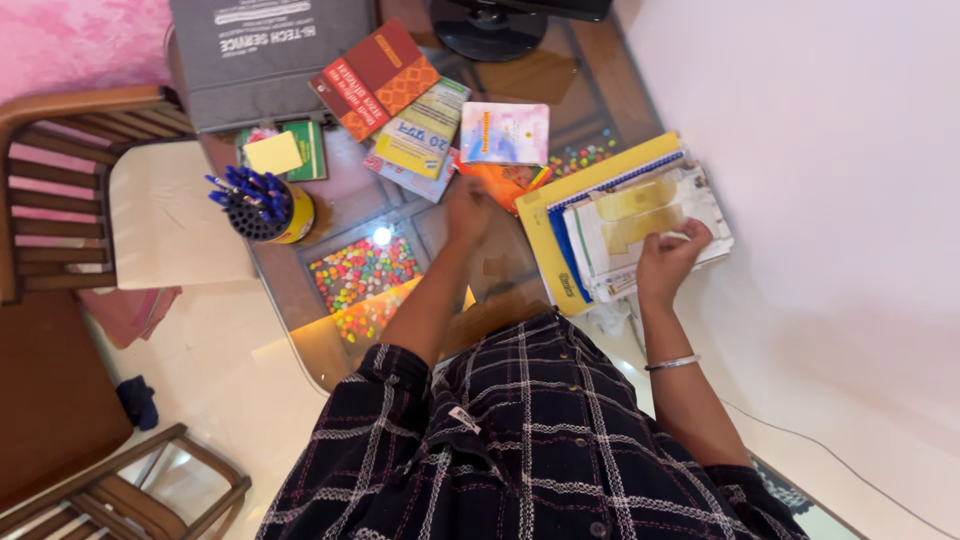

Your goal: The person sorts through a stack of papers and documents, then arranges various stationery items on a glass table. They handle notebooks, books, a pen holder, and a gray service bag, moving them into organized piles and positions.

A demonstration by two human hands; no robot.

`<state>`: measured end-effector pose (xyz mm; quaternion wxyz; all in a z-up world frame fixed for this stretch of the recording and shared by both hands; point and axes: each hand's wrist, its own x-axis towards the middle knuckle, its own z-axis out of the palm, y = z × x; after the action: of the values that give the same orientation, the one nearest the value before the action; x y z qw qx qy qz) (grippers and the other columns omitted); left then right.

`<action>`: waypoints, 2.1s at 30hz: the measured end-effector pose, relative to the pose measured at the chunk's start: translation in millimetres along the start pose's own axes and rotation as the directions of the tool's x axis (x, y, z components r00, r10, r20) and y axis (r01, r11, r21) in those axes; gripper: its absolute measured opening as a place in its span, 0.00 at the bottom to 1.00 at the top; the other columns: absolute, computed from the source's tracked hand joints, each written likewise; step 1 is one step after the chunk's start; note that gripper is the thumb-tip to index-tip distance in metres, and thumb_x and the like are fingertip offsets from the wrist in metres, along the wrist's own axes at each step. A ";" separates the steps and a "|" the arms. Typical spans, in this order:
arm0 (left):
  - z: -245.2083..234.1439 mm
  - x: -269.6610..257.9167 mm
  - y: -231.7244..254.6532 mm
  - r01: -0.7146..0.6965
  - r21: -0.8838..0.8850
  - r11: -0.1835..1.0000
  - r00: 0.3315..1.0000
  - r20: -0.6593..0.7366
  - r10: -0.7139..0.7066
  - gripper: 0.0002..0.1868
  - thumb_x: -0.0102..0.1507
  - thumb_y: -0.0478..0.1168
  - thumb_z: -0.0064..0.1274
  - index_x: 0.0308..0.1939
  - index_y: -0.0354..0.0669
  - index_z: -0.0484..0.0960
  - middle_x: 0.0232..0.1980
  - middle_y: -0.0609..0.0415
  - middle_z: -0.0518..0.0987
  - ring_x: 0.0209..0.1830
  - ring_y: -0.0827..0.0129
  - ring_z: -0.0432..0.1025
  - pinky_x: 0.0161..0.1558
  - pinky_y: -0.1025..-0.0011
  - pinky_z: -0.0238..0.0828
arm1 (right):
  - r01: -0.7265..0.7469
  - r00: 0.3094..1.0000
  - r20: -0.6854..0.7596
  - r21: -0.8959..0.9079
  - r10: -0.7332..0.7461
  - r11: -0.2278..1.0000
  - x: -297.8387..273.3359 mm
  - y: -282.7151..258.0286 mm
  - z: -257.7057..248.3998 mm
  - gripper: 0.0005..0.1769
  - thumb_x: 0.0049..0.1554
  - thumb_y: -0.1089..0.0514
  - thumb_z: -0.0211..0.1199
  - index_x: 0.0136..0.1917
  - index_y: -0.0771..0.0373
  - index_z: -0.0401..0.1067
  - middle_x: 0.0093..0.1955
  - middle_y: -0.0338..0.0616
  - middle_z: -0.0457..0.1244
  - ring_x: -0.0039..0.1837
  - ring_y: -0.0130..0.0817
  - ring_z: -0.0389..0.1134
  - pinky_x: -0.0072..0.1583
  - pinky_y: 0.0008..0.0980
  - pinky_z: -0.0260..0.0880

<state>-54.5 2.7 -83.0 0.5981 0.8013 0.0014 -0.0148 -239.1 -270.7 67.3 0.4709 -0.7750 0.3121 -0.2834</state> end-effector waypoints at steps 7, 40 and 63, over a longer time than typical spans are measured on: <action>-114.3 93.6 -27.3 -0.056 0.365 0.929 0.932 -0.315 0.180 0.26 0.49 0.38 0.70 0.49 0.39 0.80 0.46 0.40 0.77 0.49 0.46 0.71 0.51 0.57 0.70 | 0.085 0.912 0.390 0.127 -0.128 0.988 -2.9 -50.2 88.4 0.19 0.59 0.74 0.57 0.61 0.64 0.62 0.51 0.39 0.63 0.45 0.24 0.65 0.47 0.22 0.66; -275.4 -53.4 -30.2 0.466 -0.586 0.663 0.884 0.340 -0.321 0.20 0.65 0.29 0.58 0.58 0.39 0.69 0.43 0.51 0.80 0.37 0.74 0.75 0.33 0.76 0.73 | -0.743 0.311 0.881 -0.008 0.356 0.669 -201.8 -98.2 211.2 0.24 0.62 0.59 0.61 0.71 0.61 0.66 0.62 0.44 0.68 0.60 0.33 0.70 0.60 0.41 0.71; -365.1 -31.0 -100.2 0.459 -0.126 0.879 0.869 0.269 -0.415 0.14 0.59 0.36 0.60 0.48 0.35 0.81 0.37 0.50 0.82 0.24 0.72 0.72 0.26 0.75 0.69 | -0.599 0.734 0.551 0.248 0.397 0.761 -301.8 -10.5 232.4 0.36 0.59 0.69 0.56 0.79 0.60 0.54 0.67 0.46 0.61 0.64 0.36 0.65 0.60 0.34 0.72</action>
<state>-79.4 381.6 -74.5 0.6469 0.7133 0.1142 -0.2445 -261.0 88.1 -59.0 0.7425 -0.5867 0.3231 -0.0068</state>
